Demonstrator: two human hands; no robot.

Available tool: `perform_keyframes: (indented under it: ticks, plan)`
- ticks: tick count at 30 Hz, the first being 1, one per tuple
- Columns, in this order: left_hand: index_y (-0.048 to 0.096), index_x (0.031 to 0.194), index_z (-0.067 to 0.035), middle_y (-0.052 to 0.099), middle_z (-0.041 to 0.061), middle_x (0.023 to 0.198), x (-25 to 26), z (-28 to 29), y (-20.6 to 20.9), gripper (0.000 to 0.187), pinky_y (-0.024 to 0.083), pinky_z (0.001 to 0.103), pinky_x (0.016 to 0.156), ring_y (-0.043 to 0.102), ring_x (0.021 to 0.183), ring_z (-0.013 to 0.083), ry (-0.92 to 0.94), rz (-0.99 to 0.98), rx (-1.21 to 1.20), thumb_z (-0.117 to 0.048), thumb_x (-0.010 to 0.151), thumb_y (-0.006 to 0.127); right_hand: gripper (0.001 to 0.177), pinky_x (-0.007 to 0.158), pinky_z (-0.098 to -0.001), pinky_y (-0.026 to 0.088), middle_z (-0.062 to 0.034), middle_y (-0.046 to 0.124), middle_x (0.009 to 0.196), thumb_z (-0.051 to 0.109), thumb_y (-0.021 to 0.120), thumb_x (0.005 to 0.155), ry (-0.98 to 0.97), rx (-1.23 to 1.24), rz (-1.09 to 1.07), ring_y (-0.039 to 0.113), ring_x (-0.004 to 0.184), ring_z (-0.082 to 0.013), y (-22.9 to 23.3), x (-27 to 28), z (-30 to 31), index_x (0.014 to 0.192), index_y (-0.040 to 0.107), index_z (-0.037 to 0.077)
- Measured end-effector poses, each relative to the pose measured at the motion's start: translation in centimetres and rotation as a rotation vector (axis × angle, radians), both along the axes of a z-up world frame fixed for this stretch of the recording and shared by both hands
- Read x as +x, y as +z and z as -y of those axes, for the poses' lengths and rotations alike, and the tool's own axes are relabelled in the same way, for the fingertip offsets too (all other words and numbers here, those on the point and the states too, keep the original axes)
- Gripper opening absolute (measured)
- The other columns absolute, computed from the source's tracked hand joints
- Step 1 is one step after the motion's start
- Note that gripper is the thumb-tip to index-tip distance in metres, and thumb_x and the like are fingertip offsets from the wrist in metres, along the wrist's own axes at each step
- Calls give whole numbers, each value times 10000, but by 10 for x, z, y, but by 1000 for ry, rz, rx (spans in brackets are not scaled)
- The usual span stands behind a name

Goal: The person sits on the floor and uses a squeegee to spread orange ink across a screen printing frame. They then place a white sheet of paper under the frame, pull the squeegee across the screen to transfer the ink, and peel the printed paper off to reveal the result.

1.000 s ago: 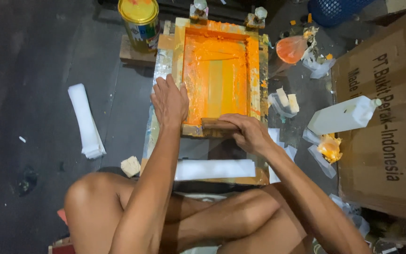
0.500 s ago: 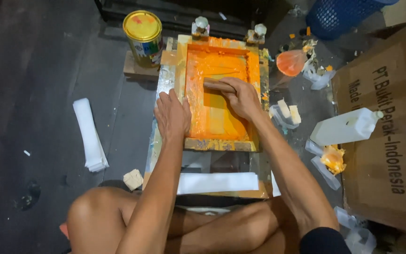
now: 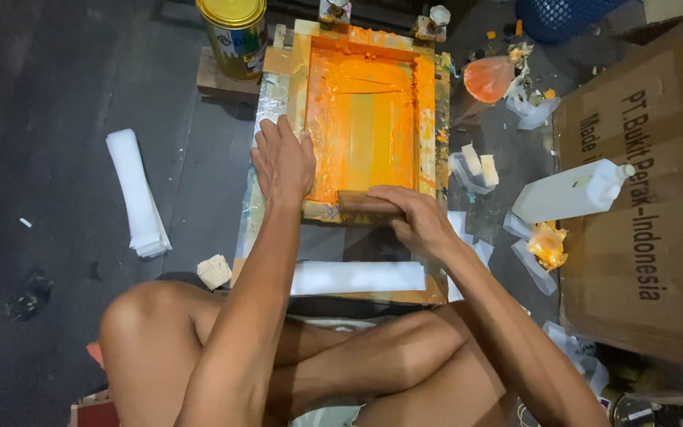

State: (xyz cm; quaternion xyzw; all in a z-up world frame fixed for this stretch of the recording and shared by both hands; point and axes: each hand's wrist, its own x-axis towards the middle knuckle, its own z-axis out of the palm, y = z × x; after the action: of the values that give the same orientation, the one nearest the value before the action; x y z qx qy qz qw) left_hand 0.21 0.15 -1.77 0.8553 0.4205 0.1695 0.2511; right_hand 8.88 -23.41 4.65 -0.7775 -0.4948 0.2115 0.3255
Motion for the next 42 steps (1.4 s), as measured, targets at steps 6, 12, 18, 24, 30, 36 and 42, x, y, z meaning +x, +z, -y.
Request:
perform_keyframes:
  ticks: [6, 12, 18, 24, 30, 36, 42]
  plan:
    - [501, 1377, -58, 514, 129, 1188, -1, 1, 5, 470, 434, 482, 913, 546, 1170, 346, 0, -10, -5, -394, 1049, 496, 494, 1043, -515, 512, -156, 732, 1211, -174, 584, 854, 10, 82, 10, 652, 1208, -390, -5, -4, 1, 1245, 716, 99]
    - [472, 1405, -47, 503, 137, 1218, -5, -1, 9, 492, 414, 471, 968, 521, 1208, 339, -56, -61, -62, -401, 1067, 427, 536, 1021, -578, 513, -217, 754, 1173, -224, 546, 807, -57, 10, -124, 674, 1171, -429, 34, -7, -17, 1241, 712, 43]
    - [472, 1416, -53, 522, 154, 1229, -2, 0, 12, 507, 412, 496, 967, 528, 1203, 358, -29, -64, -66, -410, 1059, 430, 517, 1002, -476, 535, -103, 747, 1172, -167, 580, 887, -148, 152, 106, 675, 1164, -347, 11, 69, -75, 1276, 713, 146]
    - [474, 1403, -66, 510, 137, 1215, 1, -2, 6, 504, 419, 489, 953, 524, 1192, 350, -30, -70, -70, -420, 1047, 430, 365, 991, -440, 525, -12, 734, 1206, 63, 670, 956, -192, 121, 195, 668, 1172, -308, -21, 103, -99, 1250, 731, 270]
    - [486, 1408, -51, 523, 160, 1224, -2, 0, 11, 485, 416, 493, 950, 530, 1191, 368, -26, -38, -60, -380, 1054, 445, 416, 977, -551, 518, -142, 746, 1183, -65, 617, 913, -122, 23, 135, 660, 1157, -433, 27, 32, -70, 1252, 727, 150]
    - [497, 1392, -39, 524, 145, 1197, -3, 2, 8, 476, 426, 484, 923, 542, 1170, 352, -11, -10, -13, -374, 1056, 464, 451, 955, -580, 540, -151, 757, 1157, -79, 592, 901, -27, 15, 60, 676, 1112, -437, -3, 12, -20, 1265, 719, 156]
    - [498, 1370, -45, 513, 139, 1177, 0, -1, -5, 466, 431, 489, 913, 544, 1157, 351, -9, 11, 14, -381, 1046, 498, 446, 947, -531, 559, -148, 752, 1196, -115, 641, 867, 57, 53, 65, 678, 1135, -423, -6, 7, -2, 1237, 721, 119]
